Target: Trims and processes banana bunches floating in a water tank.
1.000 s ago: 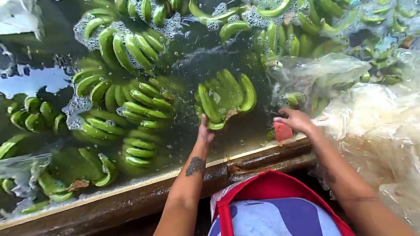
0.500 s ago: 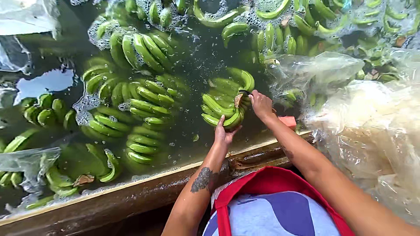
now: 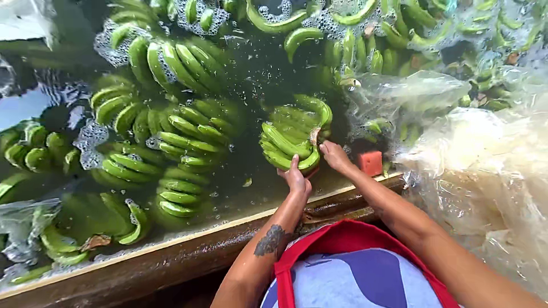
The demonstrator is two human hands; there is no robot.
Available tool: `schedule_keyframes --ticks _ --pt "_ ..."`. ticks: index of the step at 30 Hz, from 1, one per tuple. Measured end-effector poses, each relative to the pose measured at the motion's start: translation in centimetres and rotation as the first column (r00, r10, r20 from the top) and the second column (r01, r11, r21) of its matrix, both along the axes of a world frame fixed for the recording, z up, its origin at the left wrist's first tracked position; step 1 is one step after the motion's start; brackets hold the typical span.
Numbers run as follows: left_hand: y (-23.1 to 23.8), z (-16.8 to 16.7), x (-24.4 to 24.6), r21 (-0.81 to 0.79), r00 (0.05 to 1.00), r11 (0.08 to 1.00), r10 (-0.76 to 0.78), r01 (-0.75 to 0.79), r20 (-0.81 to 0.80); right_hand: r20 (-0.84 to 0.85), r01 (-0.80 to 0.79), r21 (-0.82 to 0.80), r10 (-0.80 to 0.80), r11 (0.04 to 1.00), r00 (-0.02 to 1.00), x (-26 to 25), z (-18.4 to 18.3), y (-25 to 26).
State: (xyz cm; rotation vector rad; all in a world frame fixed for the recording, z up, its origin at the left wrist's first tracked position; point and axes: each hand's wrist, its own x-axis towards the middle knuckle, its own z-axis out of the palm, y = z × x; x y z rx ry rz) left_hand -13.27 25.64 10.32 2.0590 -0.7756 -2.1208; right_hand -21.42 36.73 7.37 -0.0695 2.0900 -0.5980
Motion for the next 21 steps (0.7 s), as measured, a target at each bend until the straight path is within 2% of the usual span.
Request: schedule_keyframes --ticks 2,3,5,6,7,8,9,11,12,14,17,19,21 --pt "0.8 -0.5 0.8 -0.025 1.0 1.0 -0.005 0.005 -0.013 -0.019 0.023 -0.01 -0.023 1.0 1.0 0.6 -1.6 1.6" --pt "1.0 -1.3 1.3 -0.048 0.999 0.999 -0.02 0.018 -0.029 0.036 0.04 -0.034 -0.039 0.999 0.999 0.9 -1.4 2.2" --pt "-0.8 -3.7 2.5 -0.077 0.986 0.988 -0.139 0.132 -0.092 0.355 0.188 -0.199 -0.108 0.962 0.929 1.0 1.3 3.2" --pt "-2.5 -4.7 3.5 -0.061 0.965 0.972 -0.231 0.226 -0.122 0.543 0.314 -0.269 -0.126 0.911 0.83 1.3 2.9 4.5" --pt "-4.3 -5.5 4.2 -0.045 0.936 0.945 -0.326 0.323 -0.136 0.657 0.419 -0.3 -0.133 0.857 0.742 1.3 3.9 5.9" --pt "-5.8 -6.1 5.1 -0.042 0.912 0.92 -0.392 0.389 -0.121 0.696 0.493 -0.302 -0.164 0.816 0.699 1.4 3.9 7.3" --pt "-6.8 -6.6 5.7 -0.065 0.904 0.907 -0.42 0.416 -0.082 0.67 0.505 -0.297 -0.2 0.811 0.715 1.4 3.6 8.3" --pt "-8.0 -7.6 5.3 -0.174 0.905 0.892 -0.425 0.418 -0.007 0.519 0.39 -0.305 -0.192 0.869 0.833 0.6 2.5 7.8" --pt "-8.2 -7.8 4.9 -0.247 0.903 0.874 -0.429 0.418 0.014 0.454 0.289 -0.317 -0.123 0.903 0.882 0.3 2.7 6.6" --pt "-8.3 -7.2 4.7 -0.386 0.875 0.802 -0.484 0.456 0.028 0.389 0.075 -0.39 0.09 0.918 0.917 0.2 3.6 3.1" --pt "-8.0 -5.9 5.1 -0.513 0.821 0.7 -0.571 0.497 0.018 0.32 -0.135 -0.523 0.341 0.842 0.884 0.5 4.4 -2.4" --pt "-7.8 -5.7 5.2 -0.586 0.797 0.657 -0.604 0.475 -0.031 0.344 -0.167 -0.552 0.406 0.817 0.847 0.5 5.3 -5.8" --pt "-7.6 -5.4 5.4 -0.628 0.778 0.619 -0.627 0.472 -0.034 0.449 -0.125 -0.522 0.397 0.844 0.8 0.6 5.8 -8.1"
